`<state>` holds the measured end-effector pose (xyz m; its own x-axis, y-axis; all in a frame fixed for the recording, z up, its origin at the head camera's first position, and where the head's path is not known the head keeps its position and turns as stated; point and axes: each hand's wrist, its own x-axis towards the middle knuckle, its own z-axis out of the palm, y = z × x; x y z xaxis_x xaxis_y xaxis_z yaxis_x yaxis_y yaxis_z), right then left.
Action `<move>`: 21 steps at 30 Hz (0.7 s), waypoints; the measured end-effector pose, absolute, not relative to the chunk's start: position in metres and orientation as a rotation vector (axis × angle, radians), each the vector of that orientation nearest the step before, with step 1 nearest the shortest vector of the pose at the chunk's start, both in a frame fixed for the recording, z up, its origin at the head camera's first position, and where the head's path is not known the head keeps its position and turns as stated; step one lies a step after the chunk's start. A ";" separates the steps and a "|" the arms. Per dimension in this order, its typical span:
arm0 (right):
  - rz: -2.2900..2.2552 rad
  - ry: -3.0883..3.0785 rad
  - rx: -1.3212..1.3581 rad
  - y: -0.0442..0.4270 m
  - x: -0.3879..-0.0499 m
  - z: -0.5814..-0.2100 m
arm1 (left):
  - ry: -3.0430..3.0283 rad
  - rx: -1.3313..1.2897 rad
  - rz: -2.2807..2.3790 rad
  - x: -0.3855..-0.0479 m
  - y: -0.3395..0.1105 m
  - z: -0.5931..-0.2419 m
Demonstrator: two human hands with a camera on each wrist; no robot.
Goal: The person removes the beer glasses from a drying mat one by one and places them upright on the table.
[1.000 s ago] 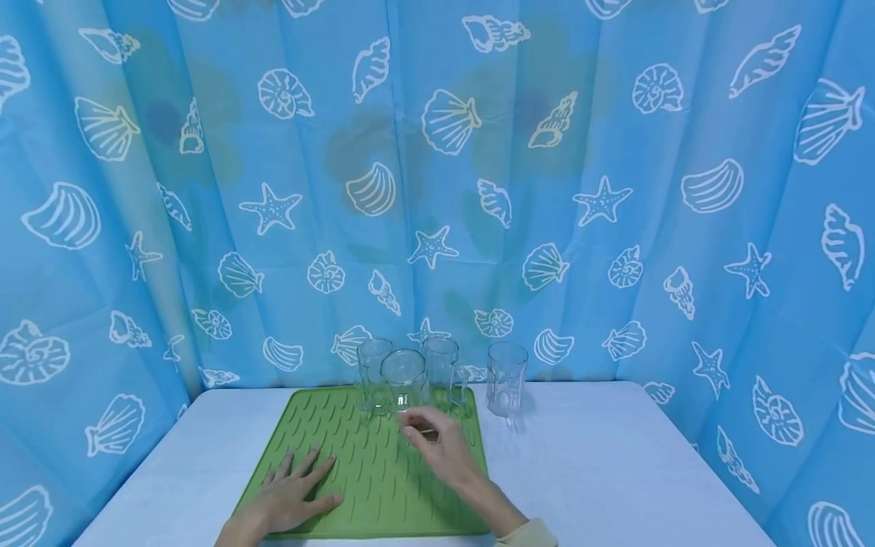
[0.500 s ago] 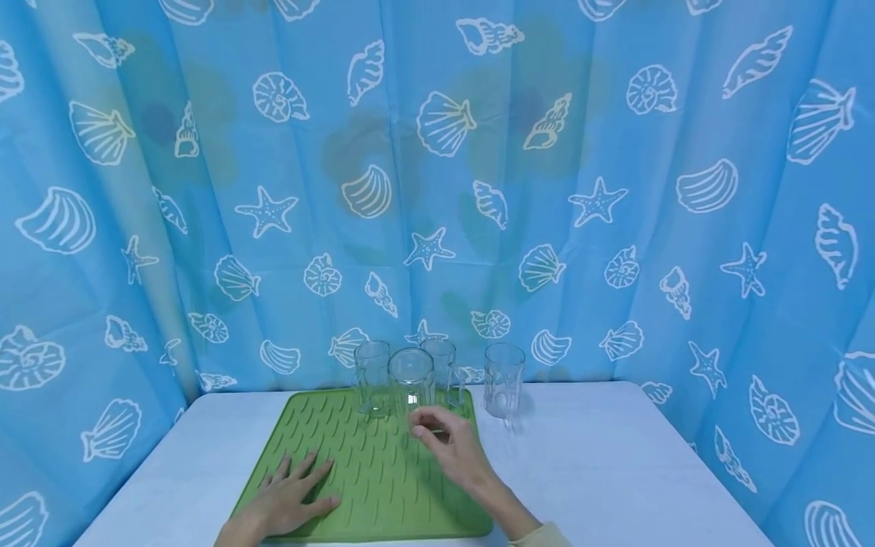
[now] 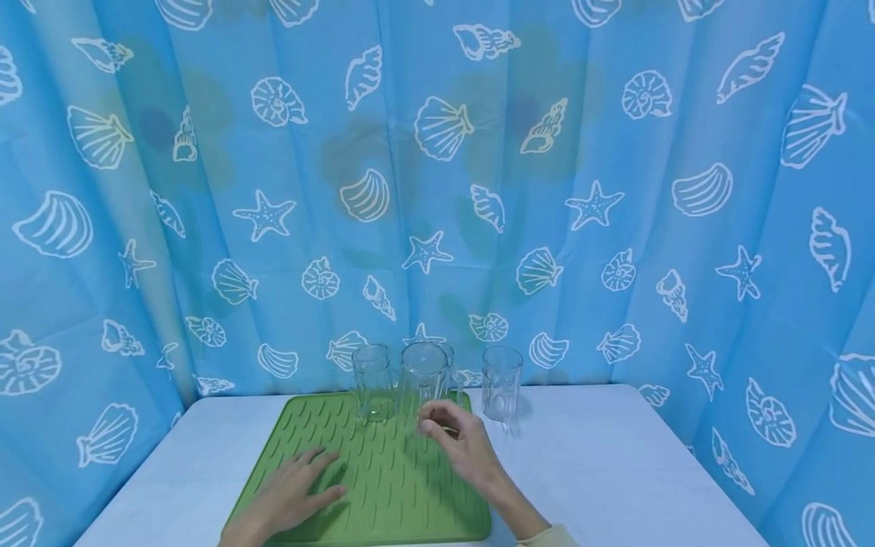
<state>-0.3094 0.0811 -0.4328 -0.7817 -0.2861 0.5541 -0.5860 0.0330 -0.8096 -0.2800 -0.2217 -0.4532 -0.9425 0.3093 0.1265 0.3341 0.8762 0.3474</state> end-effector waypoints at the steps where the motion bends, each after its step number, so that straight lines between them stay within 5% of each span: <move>1: 1.831 -2.068 0.899 0.082 -0.310 -0.433 | -2.957 -0.523 -0.575 -0.280 -0.219 -0.452; 21: 2.130 -1.897 0.822 0.096 -0.314 -0.427 | -2.611 -0.499 -0.697 -0.297 -0.173 -0.435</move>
<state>-0.3138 0.0961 -0.4271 -0.8328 -0.2281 0.5044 -0.4747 -0.1744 -0.8627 -0.2966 -0.1729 -0.4348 -0.8600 0.2348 0.4530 0.4294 0.8126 0.3941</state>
